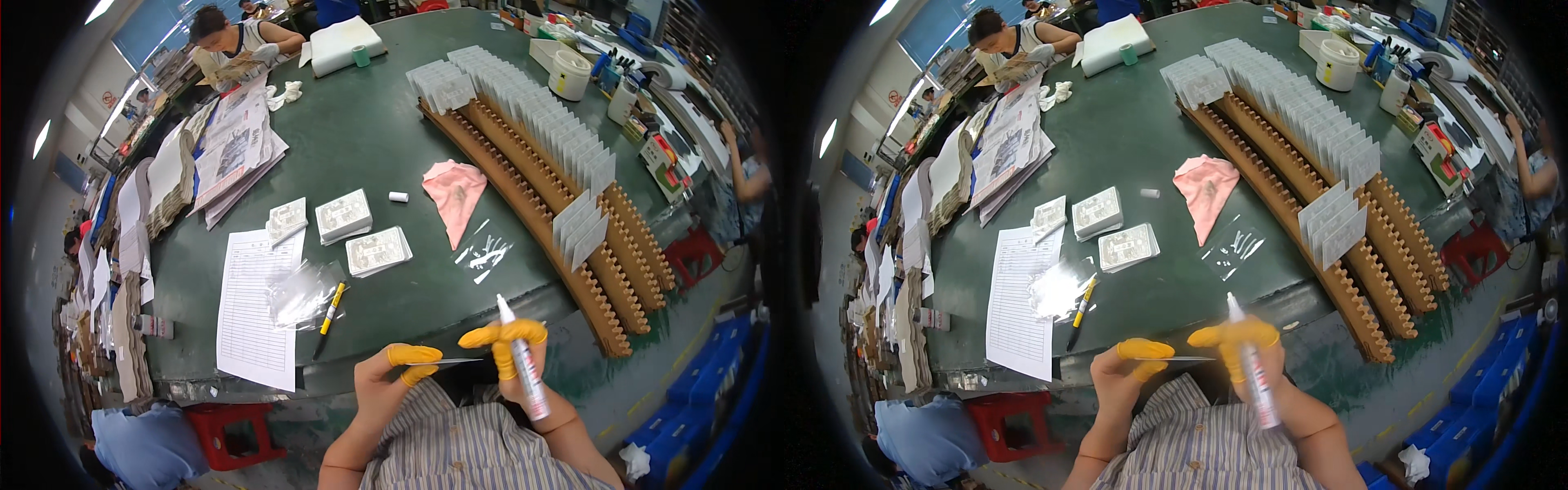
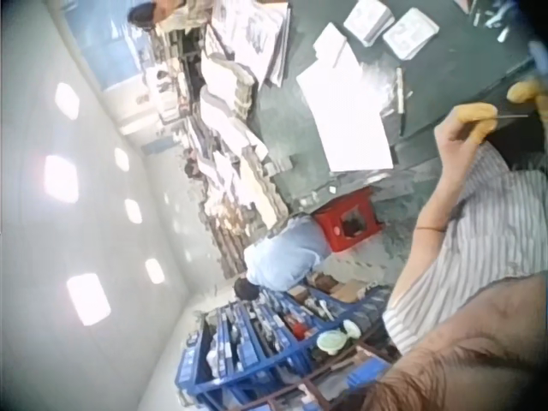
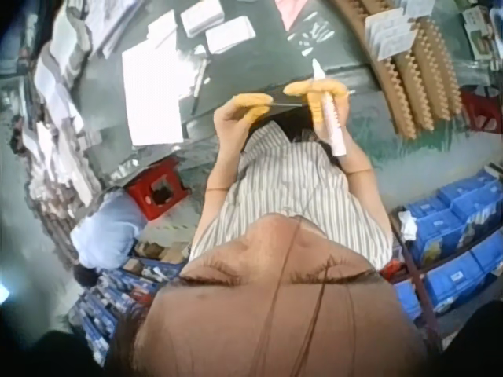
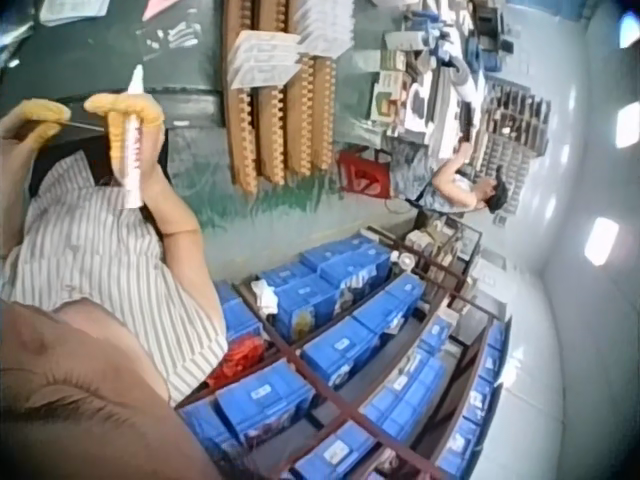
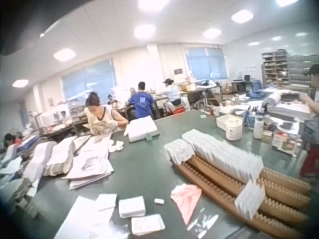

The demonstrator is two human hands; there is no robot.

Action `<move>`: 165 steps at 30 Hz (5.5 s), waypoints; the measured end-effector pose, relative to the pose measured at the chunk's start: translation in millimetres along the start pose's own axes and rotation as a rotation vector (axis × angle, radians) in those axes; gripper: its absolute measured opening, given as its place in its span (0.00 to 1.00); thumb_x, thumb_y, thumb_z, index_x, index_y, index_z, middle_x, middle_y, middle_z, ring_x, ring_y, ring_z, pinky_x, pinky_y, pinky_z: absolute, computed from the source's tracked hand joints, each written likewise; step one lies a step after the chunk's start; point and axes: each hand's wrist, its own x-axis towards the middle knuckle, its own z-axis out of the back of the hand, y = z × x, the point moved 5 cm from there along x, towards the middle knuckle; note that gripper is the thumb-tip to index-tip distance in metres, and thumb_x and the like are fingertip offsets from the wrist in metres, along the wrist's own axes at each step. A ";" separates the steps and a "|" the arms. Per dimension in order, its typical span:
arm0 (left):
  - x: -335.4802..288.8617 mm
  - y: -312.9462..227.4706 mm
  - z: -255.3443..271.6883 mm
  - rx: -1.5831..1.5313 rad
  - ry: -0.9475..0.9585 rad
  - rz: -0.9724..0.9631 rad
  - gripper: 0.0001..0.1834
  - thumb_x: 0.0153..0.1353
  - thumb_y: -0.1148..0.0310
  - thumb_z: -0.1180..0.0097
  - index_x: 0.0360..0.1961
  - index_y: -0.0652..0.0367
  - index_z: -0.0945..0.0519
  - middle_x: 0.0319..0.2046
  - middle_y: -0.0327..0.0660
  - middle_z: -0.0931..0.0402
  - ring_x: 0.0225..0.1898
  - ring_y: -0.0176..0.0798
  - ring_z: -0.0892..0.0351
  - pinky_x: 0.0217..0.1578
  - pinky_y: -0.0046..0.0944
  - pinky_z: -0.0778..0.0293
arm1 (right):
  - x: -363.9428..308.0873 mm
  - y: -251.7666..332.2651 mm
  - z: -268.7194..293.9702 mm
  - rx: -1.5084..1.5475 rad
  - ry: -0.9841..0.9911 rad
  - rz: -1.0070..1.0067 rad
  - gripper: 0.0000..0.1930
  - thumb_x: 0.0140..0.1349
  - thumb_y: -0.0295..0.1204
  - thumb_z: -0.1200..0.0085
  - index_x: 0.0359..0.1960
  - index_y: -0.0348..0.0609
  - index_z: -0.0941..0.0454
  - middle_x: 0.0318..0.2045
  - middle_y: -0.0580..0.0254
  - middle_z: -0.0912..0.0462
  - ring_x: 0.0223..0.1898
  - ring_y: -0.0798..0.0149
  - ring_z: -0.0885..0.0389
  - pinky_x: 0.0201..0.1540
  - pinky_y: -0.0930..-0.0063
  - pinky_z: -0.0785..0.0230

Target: The person marks small rectangular metal plates using a white paint marker.

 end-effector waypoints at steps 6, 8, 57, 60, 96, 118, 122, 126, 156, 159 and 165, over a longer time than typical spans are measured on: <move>-7.0 7.4 -18.6 0.230 0.140 -0.073 0.09 0.47 0.77 0.39 0.33 0.60 0.19 0.33 0.39 0.19 0.34 0.38 0.22 0.37 0.33 0.29 | -5.6 14.9 15.6 -0.224 -0.039 0.055 0.17 0.63 0.43 0.53 0.38 0.40 0.31 0.23 0.60 0.25 0.21 0.72 0.32 0.28 0.76 0.40; -6.6 4.4 -26.0 0.288 0.176 -0.101 0.09 0.48 0.77 0.40 0.33 0.59 0.19 0.33 0.39 0.20 0.34 0.39 0.22 0.37 0.33 0.29 | -3.1 20.4 21.6 -0.310 -0.022 0.182 0.07 0.56 0.31 0.45 0.29 0.39 0.23 0.29 0.61 0.20 0.23 0.65 0.30 0.27 0.73 0.39; -6.8 5.9 4.5 -0.237 -0.209 -0.023 0.08 0.49 0.80 0.38 0.31 0.69 0.21 0.30 0.42 0.22 0.31 0.33 0.24 0.34 0.30 0.28 | 2.7 18.1 14.4 -0.386 0.041 0.257 0.03 0.51 0.25 0.43 0.28 0.42 0.23 0.27 0.63 0.22 0.22 0.64 0.32 0.26 0.71 0.43; -3.0 7.7 6.2 -0.283 -0.173 -0.098 0.08 0.50 0.79 0.38 0.32 0.69 0.22 0.31 0.45 0.23 0.31 0.35 0.24 0.34 0.31 0.27 | 0.2 12.1 12.4 -0.426 0.066 0.282 0.08 0.58 0.31 0.46 0.33 0.39 0.26 0.25 0.59 0.24 0.27 0.64 0.30 0.29 0.75 0.38; -4.6 -14.1 -39.3 0.646 0.220 -0.341 0.13 0.37 0.76 0.33 0.28 0.56 0.17 0.27 0.37 0.22 0.31 0.40 0.25 0.34 0.34 0.30 | -2.2 21.1 30.2 -0.239 0.044 0.092 0.06 0.46 0.26 0.42 0.19 0.41 0.27 0.20 0.64 0.27 0.20 0.64 0.33 0.24 0.72 0.46; -5.1 -15.7 -41.7 0.593 0.251 -0.311 0.12 0.39 0.71 0.33 0.30 0.54 0.17 0.27 0.36 0.22 0.30 0.39 0.25 0.36 0.36 0.30 | 1.3 29.3 25.6 -0.336 0.116 0.209 0.10 0.56 0.28 0.48 0.18 0.42 0.31 0.17 0.67 0.27 0.19 0.67 0.35 0.25 0.75 0.44; -4.4 -18.6 -39.4 0.578 0.226 -0.311 0.12 0.39 0.72 0.32 0.29 0.54 0.17 0.27 0.36 0.21 0.30 0.39 0.25 0.36 0.35 0.30 | 0.3 25.9 29.7 -0.355 0.078 0.202 0.08 0.37 0.26 0.41 0.18 0.41 0.29 0.19 0.63 0.32 0.20 0.62 0.36 0.23 0.72 0.45; -4.6 -16.0 -31.3 0.526 0.176 -0.299 0.12 0.38 0.74 0.32 0.29 0.56 0.17 0.26 0.36 0.22 0.30 0.39 0.25 0.36 0.35 0.30 | 0.3 26.5 32.9 -0.354 0.031 0.210 0.08 0.39 0.26 0.41 0.17 0.41 0.30 0.18 0.63 0.33 0.19 0.62 0.37 0.22 0.72 0.45; -14.2 13.9 -36.4 0.171 0.138 0.115 0.10 0.43 0.77 0.34 0.30 0.59 0.20 0.32 0.36 0.19 0.44 0.40 0.26 0.48 0.37 0.32 | -1.1 34.8 24.0 -0.291 0.124 0.270 0.09 0.40 0.22 0.38 0.23 0.42 0.26 0.23 0.64 0.29 0.22 0.64 0.34 0.25 0.74 0.44; -16.9 23.8 -31.1 0.037 0.100 0.146 0.12 0.44 0.77 0.34 0.32 0.61 0.22 0.33 0.39 0.19 0.43 0.40 0.25 0.49 0.38 0.33 | -3.6 30.0 28.2 -0.305 0.106 0.245 0.09 0.41 0.22 0.39 0.24 0.42 0.25 0.24 0.64 0.28 0.23 0.63 0.32 0.26 0.74 0.40; -8.4 15.5 -27.2 -0.204 0.045 0.037 0.16 0.44 0.80 0.35 0.35 0.62 0.26 0.33 0.45 0.21 0.41 0.39 0.23 0.52 0.40 0.34 | -6.7 35.8 33.8 -0.396 -0.084 0.204 0.14 0.62 0.43 0.53 0.29 0.45 0.31 0.27 0.61 0.30 0.28 0.65 0.34 0.32 0.72 0.41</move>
